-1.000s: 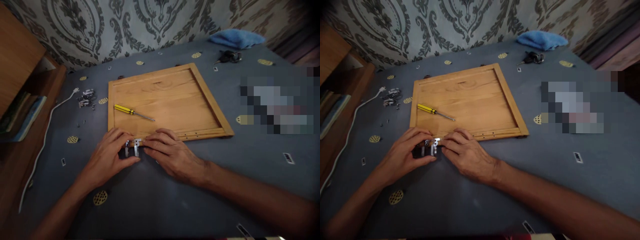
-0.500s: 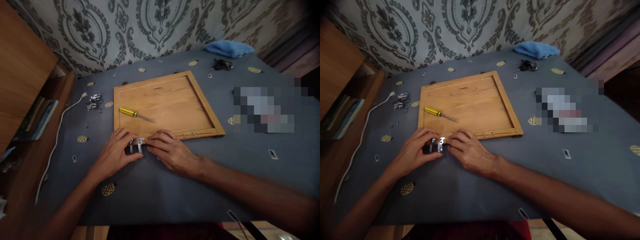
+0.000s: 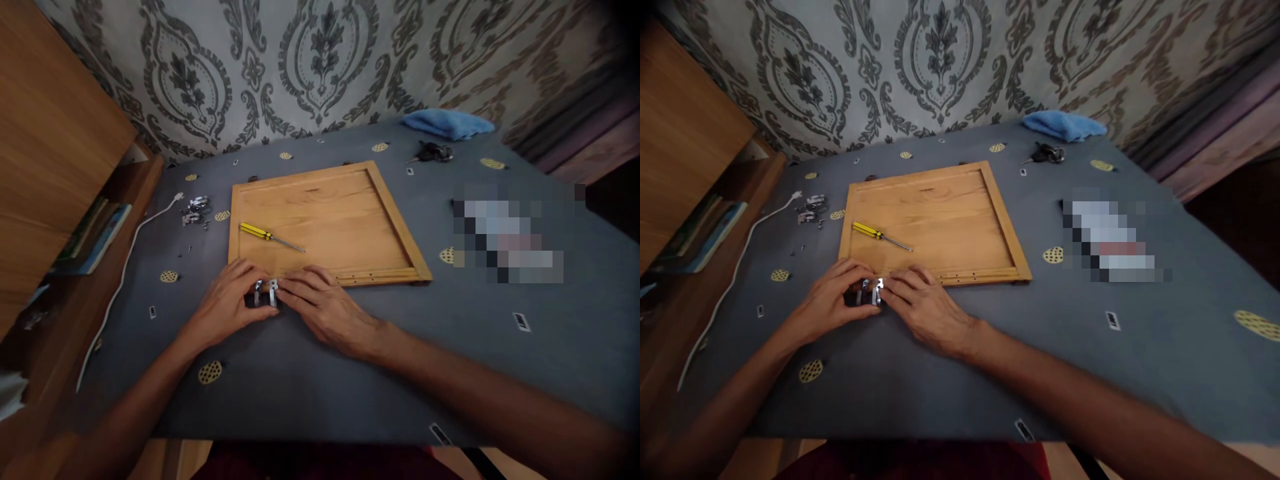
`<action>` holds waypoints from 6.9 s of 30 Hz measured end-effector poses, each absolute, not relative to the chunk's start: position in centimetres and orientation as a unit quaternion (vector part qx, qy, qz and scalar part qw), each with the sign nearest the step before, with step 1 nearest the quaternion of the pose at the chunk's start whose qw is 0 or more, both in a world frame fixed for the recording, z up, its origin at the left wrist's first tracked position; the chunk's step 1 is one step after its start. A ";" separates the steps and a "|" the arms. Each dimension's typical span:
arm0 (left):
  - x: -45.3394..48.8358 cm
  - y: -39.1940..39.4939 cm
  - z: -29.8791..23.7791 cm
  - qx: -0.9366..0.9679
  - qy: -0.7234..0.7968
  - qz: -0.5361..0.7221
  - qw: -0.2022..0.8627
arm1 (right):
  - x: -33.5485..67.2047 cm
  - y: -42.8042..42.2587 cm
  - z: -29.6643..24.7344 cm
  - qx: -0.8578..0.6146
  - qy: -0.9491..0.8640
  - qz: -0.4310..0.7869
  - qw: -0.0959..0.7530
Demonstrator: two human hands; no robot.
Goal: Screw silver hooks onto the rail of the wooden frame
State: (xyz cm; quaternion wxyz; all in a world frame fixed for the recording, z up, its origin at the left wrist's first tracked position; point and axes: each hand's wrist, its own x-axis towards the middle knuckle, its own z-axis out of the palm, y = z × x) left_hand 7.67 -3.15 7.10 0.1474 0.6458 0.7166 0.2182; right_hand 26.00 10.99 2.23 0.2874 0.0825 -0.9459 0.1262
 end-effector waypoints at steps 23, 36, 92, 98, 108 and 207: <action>7.9 -3.1 7.2 0.647 0.718 0.217 0.137 | 25.6 10.6 2.7 0.069 -0.962 0.078 0.253; 7.6 -3.5 6.7 0.636 0.718 0.236 0.158 | 25.6 10.7 2.6 0.067 -0.965 0.088 0.238; 7.9 -3.2 7.1 0.659 0.712 0.204 0.132 | 26.0 10.7 3.1 0.041 -0.959 0.142 0.240; 7.8 -3.2 7.0 0.661 0.710 0.205 0.130 | 25.9 10.8 3.1 0.045 -0.958 0.142 0.246; 5.6 -3.5 8.2 0.607 0.726 0.292 0.137 | 25.5 10.8 1.5 0.054 -0.944 0.126 0.300; -4.4 -5.9 8.6 0.374 0.869 0.245 0.213 | 25.8 10.9 2.5 0.061 -0.957 0.110 0.260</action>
